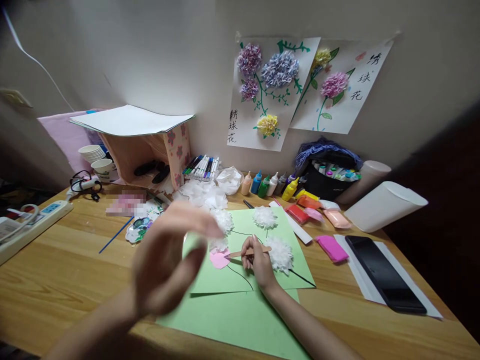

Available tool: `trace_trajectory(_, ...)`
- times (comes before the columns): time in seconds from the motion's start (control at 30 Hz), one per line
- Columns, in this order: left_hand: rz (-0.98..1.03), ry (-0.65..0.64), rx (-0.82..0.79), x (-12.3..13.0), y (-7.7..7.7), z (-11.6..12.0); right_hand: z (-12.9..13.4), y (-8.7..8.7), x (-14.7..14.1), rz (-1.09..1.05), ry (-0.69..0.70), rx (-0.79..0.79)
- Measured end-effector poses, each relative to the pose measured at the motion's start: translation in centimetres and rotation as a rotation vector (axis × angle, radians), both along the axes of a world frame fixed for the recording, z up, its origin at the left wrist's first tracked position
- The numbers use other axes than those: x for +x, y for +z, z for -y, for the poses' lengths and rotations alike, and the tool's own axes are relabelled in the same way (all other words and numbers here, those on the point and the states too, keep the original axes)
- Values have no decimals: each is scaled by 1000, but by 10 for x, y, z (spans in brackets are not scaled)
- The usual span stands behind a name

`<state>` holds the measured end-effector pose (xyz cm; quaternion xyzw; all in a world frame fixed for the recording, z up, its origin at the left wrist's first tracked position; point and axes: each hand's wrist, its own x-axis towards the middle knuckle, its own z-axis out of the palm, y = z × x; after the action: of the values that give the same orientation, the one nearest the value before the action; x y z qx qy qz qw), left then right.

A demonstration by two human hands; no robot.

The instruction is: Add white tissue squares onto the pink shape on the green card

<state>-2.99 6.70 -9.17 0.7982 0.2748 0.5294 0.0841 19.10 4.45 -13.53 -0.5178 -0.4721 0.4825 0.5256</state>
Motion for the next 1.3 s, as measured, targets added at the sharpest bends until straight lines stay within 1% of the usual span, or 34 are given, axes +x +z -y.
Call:
trace_trajectory(0.03,-48,78,-46,5,24,-26,1,0,1,-25,12,-19)
trace_trajectory(0.07,-120,155,-90,7,39,-50,1,1,1,-65,29,-49)
trace_trajectory(0.1,-210,222,-134,5,48,-70,2,1,3,-102,42,-78)
trace_trajectory(0.13,-320,272,-185,1,48,-88,4,1,4,-129,46,-98)
trace_trajectory(0.17,-437,300,-255,-5,43,-103,5,1,6,-147,45,-112)
trace_trajectory(0.23,-620,315,-383,-16,23,-125,7,1,10,-159,41,-124)
trace_trajectory(0.27,-660,322,-402,-20,12,-131,9,0,12,-164,39,-128)
trace_trajectory(0.33,-663,336,-413,-23,-6,-139,10,-1,16,-179,29,-136)
trace_trajectory(0.37,-637,342,-410,-23,-13,-141,10,-1,18,-190,21,-140)
trace_trajectory(0.43,-562,353,-408,-21,-19,-143,9,-2,21,-216,9,-141)
trace_trajectory(0.53,-477,376,-401,-20,-19,-144,6,-4,26,-237,-9,-123)
trace_trajectory(0.6,-425,387,-386,-22,-16,-144,4,-4,33,-228,-37,-106)
trace_trajectory(0.7,-265,381,-365,-26,-9,-141,-1,-4,45,-214,-87,-90)
trace_trajectory(0.8,-134,377,-401,-29,-2,-137,-5,-4,54,-219,-84,-85)
trace_trajectory(0.9,-72,384,-438,-30,6,-135,-9,-3,56,-225,-78,-69)
trace_trajectory(1.07,37,410,-369,-30,25,-128,-9,-4,54,-189,-53,-45)
trace_trajectory(1.13,25,356,-392,-26,28,-120,-8,-3,54,-169,-55,-32)
trace_trajectory(1.17,-13,314,-424,-24,27,-116,-7,-3,54,-160,-57,-21)
trace_trajectory(1.23,-137,229,-499,-20,18,-106,-4,-1,54,-136,-55,4)
trace_trajectory(1.27,-213,206,-525,-17,11,-101,-3,0,53,-117,-45,19)
trace_trajectory(1.3,-287,210,-532,-15,4,-96,0,1,52,-90,-32,35)
